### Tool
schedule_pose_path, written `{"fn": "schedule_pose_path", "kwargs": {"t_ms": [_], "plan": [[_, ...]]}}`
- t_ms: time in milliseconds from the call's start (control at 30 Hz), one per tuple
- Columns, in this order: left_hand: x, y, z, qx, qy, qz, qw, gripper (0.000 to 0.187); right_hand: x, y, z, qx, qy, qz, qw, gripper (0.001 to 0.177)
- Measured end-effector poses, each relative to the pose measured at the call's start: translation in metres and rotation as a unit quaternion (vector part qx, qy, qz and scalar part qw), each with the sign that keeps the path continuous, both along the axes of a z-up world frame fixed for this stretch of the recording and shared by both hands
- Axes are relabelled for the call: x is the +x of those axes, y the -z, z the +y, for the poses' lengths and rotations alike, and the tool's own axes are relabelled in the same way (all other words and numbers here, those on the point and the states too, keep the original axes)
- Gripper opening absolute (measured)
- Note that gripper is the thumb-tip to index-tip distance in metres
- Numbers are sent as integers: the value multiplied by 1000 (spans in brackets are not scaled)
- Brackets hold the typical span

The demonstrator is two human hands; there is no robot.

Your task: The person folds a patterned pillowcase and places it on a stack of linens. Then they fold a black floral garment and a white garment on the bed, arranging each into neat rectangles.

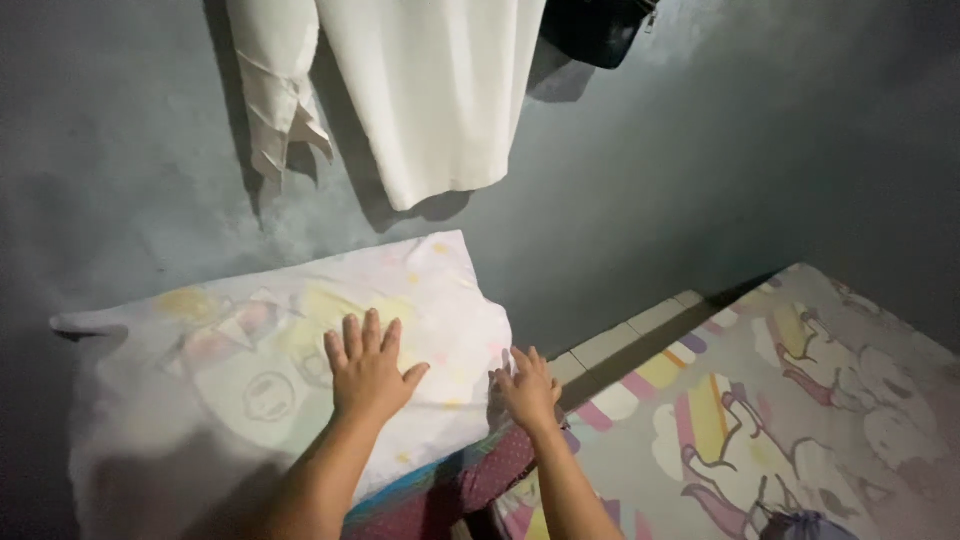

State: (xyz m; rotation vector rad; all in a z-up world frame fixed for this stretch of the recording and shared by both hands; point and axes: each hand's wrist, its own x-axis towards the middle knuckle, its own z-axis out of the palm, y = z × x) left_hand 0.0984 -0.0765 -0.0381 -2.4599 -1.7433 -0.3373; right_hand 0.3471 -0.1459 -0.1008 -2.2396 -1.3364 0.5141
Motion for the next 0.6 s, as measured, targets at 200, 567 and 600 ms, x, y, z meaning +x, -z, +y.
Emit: {"fn": "schedule_pose_path", "kwargs": {"t_ms": [200,567,600], "plan": [[32,6,-25,-17,35,0,999,83,19,0,-23,-31,15,16,999,55],[93,27,-61,-79,82,-4,994,77,73,46,-60,-18,32,-28,999,49],[99,32,-64,-90,78,7,993,75,80,52,-65,-28,35,-36,998,48]]}}
